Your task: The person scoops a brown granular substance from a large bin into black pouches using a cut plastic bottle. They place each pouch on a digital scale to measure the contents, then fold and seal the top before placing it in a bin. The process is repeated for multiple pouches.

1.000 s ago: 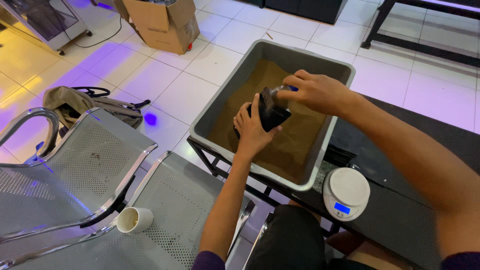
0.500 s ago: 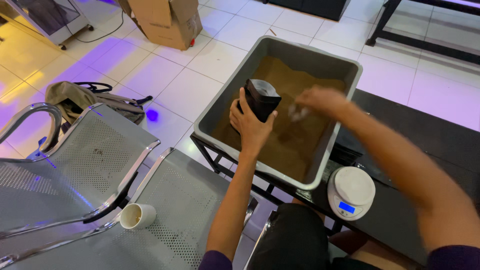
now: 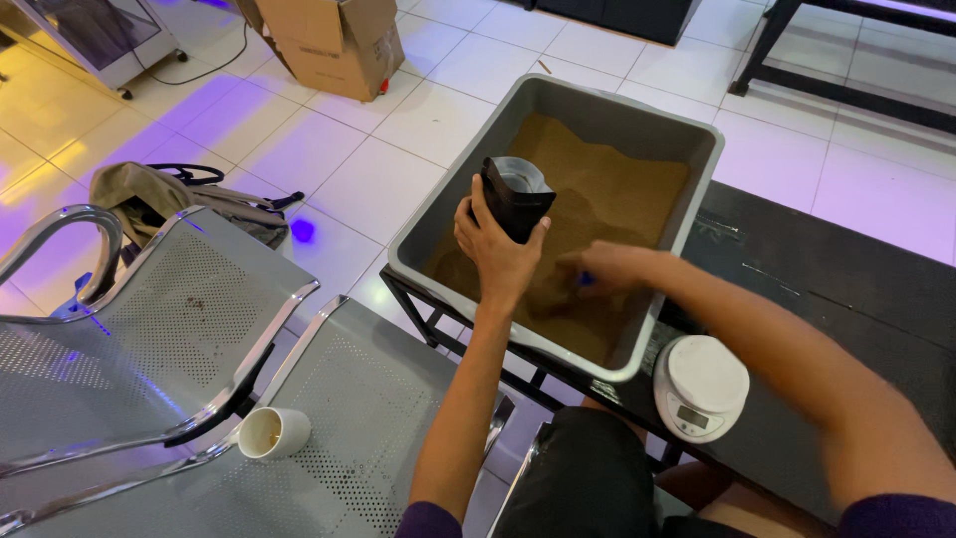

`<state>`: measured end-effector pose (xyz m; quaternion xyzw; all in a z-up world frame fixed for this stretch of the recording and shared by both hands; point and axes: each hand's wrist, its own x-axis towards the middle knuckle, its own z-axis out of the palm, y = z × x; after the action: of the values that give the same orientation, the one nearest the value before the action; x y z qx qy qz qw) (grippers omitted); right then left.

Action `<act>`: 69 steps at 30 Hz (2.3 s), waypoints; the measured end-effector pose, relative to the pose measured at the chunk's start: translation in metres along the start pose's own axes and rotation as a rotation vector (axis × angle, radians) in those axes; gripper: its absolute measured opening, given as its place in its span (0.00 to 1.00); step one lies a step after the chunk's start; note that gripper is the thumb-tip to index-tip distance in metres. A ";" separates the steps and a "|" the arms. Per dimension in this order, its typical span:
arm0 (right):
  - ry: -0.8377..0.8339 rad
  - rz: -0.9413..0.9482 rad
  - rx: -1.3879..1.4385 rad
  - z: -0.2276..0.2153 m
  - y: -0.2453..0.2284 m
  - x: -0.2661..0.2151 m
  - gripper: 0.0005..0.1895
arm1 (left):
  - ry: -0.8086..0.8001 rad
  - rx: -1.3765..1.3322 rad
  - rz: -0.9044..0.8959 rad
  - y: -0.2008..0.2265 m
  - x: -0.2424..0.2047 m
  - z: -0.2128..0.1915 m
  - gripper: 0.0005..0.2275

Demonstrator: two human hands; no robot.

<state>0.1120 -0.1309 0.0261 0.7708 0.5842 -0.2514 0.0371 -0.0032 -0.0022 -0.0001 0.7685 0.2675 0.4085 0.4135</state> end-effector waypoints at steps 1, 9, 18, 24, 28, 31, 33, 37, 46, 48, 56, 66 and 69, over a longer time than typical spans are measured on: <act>-0.001 0.002 0.001 -0.005 0.009 -0.010 0.19 | -0.002 -0.001 0.000 0.000 0.000 0.001 0.49; 0.532 0.124 0.219 -0.049 0.078 -0.063 0.22 | -0.065 0.055 -0.007 -0.004 -0.001 0.005 0.51; 0.644 0.061 -0.086 -0.101 0.075 -0.096 0.25 | -0.334 0.176 -0.044 0.007 -0.005 0.000 0.46; 0.586 -0.081 -0.642 -0.091 0.044 -0.068 0.23 | -0.424 0.132 0.033 0.002 -0.007 0.002 0.50; 0.746 -0.255 -0.933 -0.083 0.034 -0.058 0.23 | -0.417 0.146 0.039 -0.002 -0.007 0.005 0.51; 0.780 -0.260 -0.970 -0.090 0.028 -0.065 0.22 | -0.397 0.112 0.044 -0.006 -0.006 0.006 0.51; 0.859 -0.232 -0.918 -0.092 0.039 -0.067 0.21 | -0.368 0.121 0.043 -0.008 -0.007 0.007 0.49; 0.789 -0.014 -0.851 -0.084 0.044 -0.081 0.21 | -0.360 0.101 -0.006 0.004 -0.006 0.000 0.48; 0.179 -0.074 -0.497 0.100 0.082 0.036 0.05 | -0.326 0.062 -0.013 0.001 -0.006 0.000 0.49; 0.030 -0.136 -0.304 0.070 0.014 0.022 0.06 | -0.342 0.020 -0.028 0.003 -0.007 -0.002 0.47; -0.014 -0.020 -0.109 -0.002 0.001 -0.024 0.14 | -0.318 0.035 -0.028 -0.003 -0.002 0.002 0.48; 0.499 0.198 0.156 -0.075 0.041 -0.103 0.21 | -0.304 0.006 0.017 -0.002 -0.006 0.001 0.48; 0.634 0.080 -0.030 -0.081 0.075 -0.106 0.27 | -0.349 0.080 -0.036 0.005 -0.006 -0.002 0.45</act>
<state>0.1884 -0.2197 0.1247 0.8326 0.5394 0.0116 -0.1257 -0.0075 -0.0086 0.0017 0.8386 0.2213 0.2505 0.4302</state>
